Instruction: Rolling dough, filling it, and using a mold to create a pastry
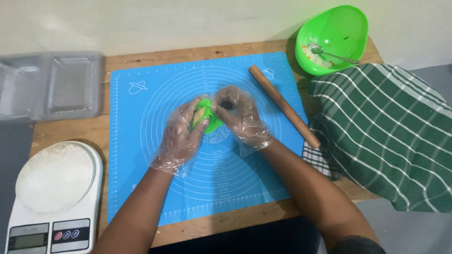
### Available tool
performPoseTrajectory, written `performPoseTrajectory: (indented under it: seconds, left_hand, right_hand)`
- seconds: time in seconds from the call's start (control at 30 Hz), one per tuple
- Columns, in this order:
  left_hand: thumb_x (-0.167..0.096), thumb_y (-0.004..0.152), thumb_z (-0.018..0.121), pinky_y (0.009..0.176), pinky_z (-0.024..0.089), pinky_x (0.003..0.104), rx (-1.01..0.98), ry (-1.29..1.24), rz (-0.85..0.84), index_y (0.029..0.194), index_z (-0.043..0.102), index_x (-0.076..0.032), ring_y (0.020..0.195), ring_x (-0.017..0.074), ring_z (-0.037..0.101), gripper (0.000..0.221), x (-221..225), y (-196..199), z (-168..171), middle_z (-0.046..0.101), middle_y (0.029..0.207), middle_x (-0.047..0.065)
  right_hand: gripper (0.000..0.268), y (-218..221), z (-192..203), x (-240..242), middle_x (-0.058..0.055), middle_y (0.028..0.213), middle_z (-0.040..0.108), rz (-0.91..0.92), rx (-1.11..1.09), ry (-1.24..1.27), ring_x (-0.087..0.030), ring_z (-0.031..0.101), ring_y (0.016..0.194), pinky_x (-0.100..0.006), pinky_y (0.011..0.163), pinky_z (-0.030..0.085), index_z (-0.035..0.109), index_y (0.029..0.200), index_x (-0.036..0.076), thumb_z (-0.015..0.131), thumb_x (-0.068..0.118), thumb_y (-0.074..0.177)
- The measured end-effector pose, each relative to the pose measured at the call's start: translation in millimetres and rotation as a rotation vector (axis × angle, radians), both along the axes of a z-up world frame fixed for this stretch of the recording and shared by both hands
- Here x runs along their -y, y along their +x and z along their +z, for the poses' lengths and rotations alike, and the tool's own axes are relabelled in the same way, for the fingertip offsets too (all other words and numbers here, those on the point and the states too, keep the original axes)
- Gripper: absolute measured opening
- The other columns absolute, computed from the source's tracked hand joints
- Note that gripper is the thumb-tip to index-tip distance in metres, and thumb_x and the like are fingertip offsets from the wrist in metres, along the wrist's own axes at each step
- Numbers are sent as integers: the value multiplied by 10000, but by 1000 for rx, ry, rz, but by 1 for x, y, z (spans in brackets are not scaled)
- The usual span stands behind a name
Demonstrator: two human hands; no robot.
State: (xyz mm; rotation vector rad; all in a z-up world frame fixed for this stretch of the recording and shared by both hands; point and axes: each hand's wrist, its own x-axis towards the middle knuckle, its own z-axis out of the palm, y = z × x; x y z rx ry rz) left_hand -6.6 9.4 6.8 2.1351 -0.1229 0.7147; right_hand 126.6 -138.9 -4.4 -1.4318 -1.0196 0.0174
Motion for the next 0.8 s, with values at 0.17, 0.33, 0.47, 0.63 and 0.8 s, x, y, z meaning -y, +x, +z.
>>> performPoseTrajectory:
  seconds: [0.17,0.33,0.47,0.63,0.8]
  left_hand:
    - [-142,1014,597,919,546,529,12,-113,-10,1367,555,54,1020,381,671,406,2,-2,6,654,1085,257]
    - [-277,1032,567,994,491,574,-54,-411,-2,1414,498,39,1165,429,622,500,10,-2,8,625,1205,290]
    - [-345,1034,578,1168,351,600,-178,-752,93,1529,390,-35,1395,448,478,614,17,0,20,504,1455,295]
    - [-296,1010,617,1196,351,542,-59,-1092,142,1534,376,-4,1363,392,517,646,16,5,12,548,1396,258]
    - [-284,1038,588,1208,368,578,-43,-1238,21,1546,381,-98,1257,301,621,580,4,10,-6,671,1181,130]
  right_hand:
    - [149,-7,-4,-6,-147,869,739,5,-282,94,-146,689,768,-333,696,595,696,927,1,815,84,895]
    - [128,-5,5,-3,-106,831,718,-79,-437,52,-137,686,772,-304,702,594,671,929,37,769,119,930]
    - [151,17,-28,-9,-145,829,701,-69,-714,193,-194,726,753,-328,669,643,626,929,23,760,94,927]
    - [138,9,-21,-7,-108,818,698,-91,-581,59,-147,702,763,-287,660,620,670,950,21,789,68,898]
    - [231,-16,2,-7,-137,845,710,66,-502,11,-163,709,759,-303,694,637,686,1131,29,776,61,921]
